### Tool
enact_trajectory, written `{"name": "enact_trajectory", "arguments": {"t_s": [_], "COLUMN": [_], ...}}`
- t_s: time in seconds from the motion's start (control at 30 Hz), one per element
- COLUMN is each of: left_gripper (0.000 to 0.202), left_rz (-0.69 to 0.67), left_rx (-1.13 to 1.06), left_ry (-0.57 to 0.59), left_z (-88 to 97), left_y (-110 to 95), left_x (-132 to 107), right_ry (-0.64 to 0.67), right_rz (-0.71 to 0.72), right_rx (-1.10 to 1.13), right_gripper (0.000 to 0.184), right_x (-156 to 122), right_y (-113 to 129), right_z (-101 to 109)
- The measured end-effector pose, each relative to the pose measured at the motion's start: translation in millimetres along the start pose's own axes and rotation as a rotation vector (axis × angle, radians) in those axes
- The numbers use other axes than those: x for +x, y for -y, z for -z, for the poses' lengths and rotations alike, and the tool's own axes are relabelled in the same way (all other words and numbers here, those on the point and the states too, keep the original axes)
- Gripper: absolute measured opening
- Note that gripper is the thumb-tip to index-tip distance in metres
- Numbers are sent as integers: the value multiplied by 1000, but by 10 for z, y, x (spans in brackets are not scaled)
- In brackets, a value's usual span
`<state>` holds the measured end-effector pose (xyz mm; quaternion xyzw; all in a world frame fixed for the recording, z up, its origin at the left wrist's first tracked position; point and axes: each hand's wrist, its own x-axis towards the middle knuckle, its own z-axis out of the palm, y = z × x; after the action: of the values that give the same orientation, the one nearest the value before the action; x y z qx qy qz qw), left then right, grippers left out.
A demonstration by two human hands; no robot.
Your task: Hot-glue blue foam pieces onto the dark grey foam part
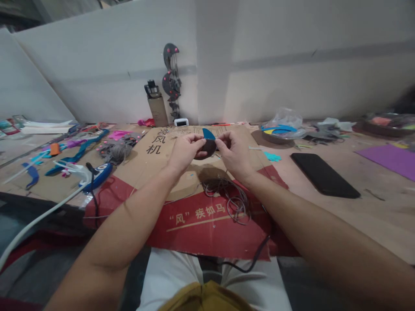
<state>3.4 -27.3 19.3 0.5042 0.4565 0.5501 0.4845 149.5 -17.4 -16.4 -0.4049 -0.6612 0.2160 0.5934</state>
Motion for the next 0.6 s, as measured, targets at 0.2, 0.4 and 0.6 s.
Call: {"name": "enact_trajectory", "arguments": {"t_s": [0.2, 0.4, 0.6], "left_gripper": [5, 6, 4], "left_rz": [-5, 14, 5], "left_rx": [-16, -39, -51], "left_ry": [2, -19, -17], "left_z": [3, 3, 9], "left_y": [30, 27, 28], "left_x": [20, 35, 32], "right_ry": [-1, 10, -12], "right_rz": [-60, -76, -76], "right_rx": [53, 77, 81], "right_gripper": [7, 5, 5], "right_x": [12, 17, 18], "right_y": [19, 26, 20], "right_z": [0, 7, -3]}}
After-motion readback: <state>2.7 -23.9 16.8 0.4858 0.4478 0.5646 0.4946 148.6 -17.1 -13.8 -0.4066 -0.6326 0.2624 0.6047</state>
